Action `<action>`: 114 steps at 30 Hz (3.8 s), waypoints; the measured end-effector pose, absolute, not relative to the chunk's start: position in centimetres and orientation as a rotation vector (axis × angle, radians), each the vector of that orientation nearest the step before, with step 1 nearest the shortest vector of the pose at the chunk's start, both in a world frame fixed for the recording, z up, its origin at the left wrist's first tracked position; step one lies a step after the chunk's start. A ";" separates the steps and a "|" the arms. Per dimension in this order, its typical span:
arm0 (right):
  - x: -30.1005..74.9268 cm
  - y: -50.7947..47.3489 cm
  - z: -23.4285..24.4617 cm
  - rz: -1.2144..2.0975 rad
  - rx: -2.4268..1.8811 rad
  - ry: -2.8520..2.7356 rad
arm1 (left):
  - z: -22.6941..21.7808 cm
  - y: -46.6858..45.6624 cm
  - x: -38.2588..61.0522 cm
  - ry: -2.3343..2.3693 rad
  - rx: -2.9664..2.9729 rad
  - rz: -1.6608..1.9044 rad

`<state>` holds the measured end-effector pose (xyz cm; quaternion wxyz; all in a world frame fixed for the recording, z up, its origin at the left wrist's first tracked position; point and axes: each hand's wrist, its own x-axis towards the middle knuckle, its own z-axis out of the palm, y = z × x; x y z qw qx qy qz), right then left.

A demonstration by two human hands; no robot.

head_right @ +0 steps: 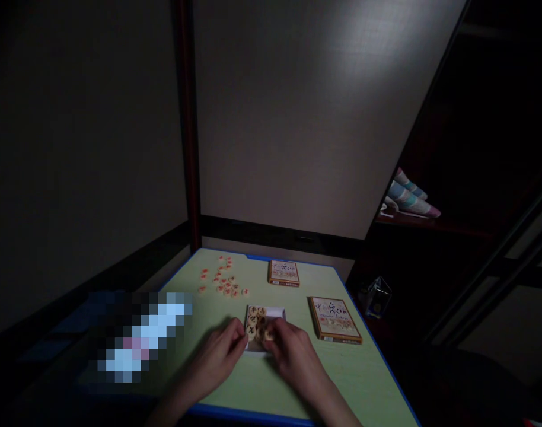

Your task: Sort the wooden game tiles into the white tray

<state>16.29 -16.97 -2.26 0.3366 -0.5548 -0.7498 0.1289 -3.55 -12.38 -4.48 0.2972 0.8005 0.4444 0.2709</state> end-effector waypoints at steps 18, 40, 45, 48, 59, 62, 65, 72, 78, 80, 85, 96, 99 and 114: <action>18.0 -13.7 0.9 0.484 -1.661 -2.468 | -4.8 -12.3 -3.7 1.124 2.227 0.694; 15.4 -14.4 0.6 0.505 -1.914 -2.181 | -4.4 -13.0 -3.8 1.181 2.103 0.607; 14.2 -14.9 0.1 0.422 -1.963 -2.133 | -4.5 -12.9 -3.9 1.163 2.127 0.618; 13.3 -15.3 -0.1 0.264 -2.063 -2.134 | -4.5 -12.9 -3.9 1.167 2.146 0.623; 12.0 -16.0 0.0 0.142 -2.119 -2.196 | -5.1 -12.9 -4.0 1.142 2.165 0.664; 12.5 -16.1 0.2 0.133 -2.122 -2.186 | -5.1 -12.9 -4.0 1.133 2.142 0.669; 12.8 -16.3 0.3 0.105 -2.120 -2.174 | -5.0 -12.9 -4.0 1.137 2.132 0.675; 12.1 -16.3 -0.1 0.125 -2.015 -2.216 | -4.6 -13.0 -4.2 1.140 2.164 0.655; 11.5 -16.0 -0.2 0.154 -2.020 -2.308 | -4.8 -13.0 -4.1 1.145 2.174 0.656; 11.4 -16.0 -0.1 0.133 -2.017 -2.334 | -4.8 -13.0 -4.0 1.156 2.175 0.654; 11.4 -16.2 0.2 0.118 -2.023 -2.347 | -4.7 -13.0 -3.9 1.158 2.172 0.663; 12.1 -16.2 -0.2 0.254 -2.011 -2.263 | -4.7 -13.0 -4.0 1.163 2.160 0.650; 12.0 -16.2 -0.4 0.315 -1.921 -2.265 | -4.7 -13.0 -4.0 1.155 2.161 0.652; 17.5 -15.2 -0.6 0.277 -1.843 -1.915 | -4.0 -12.8 -4.8 1.190 2.032 0.605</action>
